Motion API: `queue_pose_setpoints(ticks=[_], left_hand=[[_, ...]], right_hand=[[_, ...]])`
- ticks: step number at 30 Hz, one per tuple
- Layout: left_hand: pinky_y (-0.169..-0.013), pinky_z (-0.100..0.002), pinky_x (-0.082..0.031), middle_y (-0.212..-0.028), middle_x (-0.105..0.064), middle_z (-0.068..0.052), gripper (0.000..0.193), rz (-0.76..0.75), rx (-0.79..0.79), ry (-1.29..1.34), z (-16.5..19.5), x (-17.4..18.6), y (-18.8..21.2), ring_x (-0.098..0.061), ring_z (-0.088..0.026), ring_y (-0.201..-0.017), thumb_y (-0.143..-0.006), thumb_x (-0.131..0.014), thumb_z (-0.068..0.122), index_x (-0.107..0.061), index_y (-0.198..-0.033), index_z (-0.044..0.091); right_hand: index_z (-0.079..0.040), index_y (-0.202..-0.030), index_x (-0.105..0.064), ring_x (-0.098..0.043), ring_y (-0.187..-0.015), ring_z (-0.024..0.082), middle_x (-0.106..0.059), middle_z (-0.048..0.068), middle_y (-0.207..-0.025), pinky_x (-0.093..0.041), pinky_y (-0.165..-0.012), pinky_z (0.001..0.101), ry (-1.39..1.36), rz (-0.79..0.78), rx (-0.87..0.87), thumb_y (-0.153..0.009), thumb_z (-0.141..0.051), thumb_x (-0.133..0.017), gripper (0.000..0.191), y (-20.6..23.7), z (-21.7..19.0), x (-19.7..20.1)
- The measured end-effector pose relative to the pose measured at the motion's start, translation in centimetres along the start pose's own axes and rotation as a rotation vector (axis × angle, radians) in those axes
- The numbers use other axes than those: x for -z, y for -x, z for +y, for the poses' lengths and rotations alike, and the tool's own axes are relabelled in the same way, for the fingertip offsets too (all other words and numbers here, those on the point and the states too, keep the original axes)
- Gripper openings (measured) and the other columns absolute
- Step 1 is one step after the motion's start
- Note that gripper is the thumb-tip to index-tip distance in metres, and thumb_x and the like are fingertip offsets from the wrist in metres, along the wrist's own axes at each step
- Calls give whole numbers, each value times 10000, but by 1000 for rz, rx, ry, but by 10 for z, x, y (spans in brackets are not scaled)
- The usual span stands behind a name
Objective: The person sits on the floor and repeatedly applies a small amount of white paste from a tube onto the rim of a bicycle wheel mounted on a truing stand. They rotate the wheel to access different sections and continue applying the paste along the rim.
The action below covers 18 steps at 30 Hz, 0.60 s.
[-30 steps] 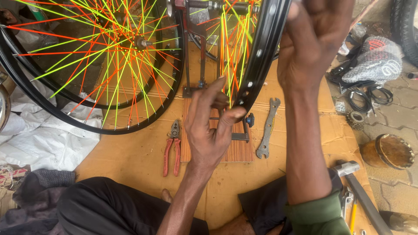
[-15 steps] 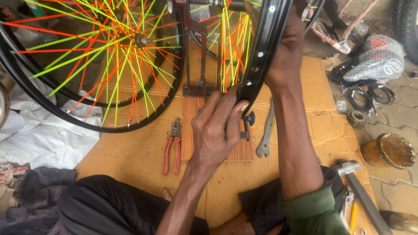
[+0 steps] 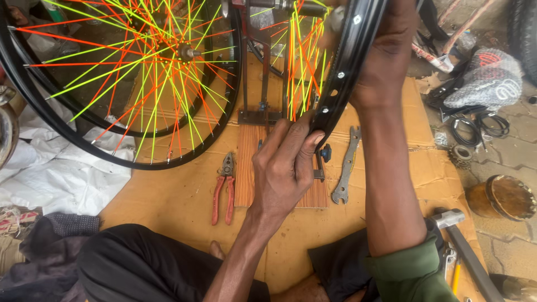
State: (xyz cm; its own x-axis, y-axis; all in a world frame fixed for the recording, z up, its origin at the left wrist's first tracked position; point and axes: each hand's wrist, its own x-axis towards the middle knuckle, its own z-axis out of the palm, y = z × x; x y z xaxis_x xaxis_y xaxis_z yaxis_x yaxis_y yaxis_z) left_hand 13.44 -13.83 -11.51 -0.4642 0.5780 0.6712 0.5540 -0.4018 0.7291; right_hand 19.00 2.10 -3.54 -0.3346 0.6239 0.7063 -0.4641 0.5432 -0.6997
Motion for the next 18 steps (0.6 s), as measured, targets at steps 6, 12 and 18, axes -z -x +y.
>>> queue_pose_setpoints(ticks=[6,12,18], left_hand=[[-567,-329,-464,-827,-569,-69,251,-8,2,10,3,1,0,-581,-143,-654,-1052,-664,130,-677,-1269,5],[-583,-330,-475,-838,-567,-80,261,-9,16,36,5,4,2,-586,-149,-665,-1042,-670,118,-675,-1275,1],[-596,-325,-471,-842,-567,-75,232,-15,28,38,3,0,1,-585,-147,-673,-1053,-671,121,-680,-1258,13]], right_hand=[[-95,-947,-490,-467,-758,82,-512,-19,-862,-384,-707,208,396,75,498,-1004,71,-931,474,4,13,0],[-102,-931,-548,-591,-833,74,-617,-42,-918,-502,-806,227,21,-180,123,-912,-18,-782,249,-1,-8,18],[-111,-905,-605,-698,-1029,130,-719,14,-1037,-590,-985,306,-58,-378,104,-1019,-6,-700,182,-17,-7,26]])
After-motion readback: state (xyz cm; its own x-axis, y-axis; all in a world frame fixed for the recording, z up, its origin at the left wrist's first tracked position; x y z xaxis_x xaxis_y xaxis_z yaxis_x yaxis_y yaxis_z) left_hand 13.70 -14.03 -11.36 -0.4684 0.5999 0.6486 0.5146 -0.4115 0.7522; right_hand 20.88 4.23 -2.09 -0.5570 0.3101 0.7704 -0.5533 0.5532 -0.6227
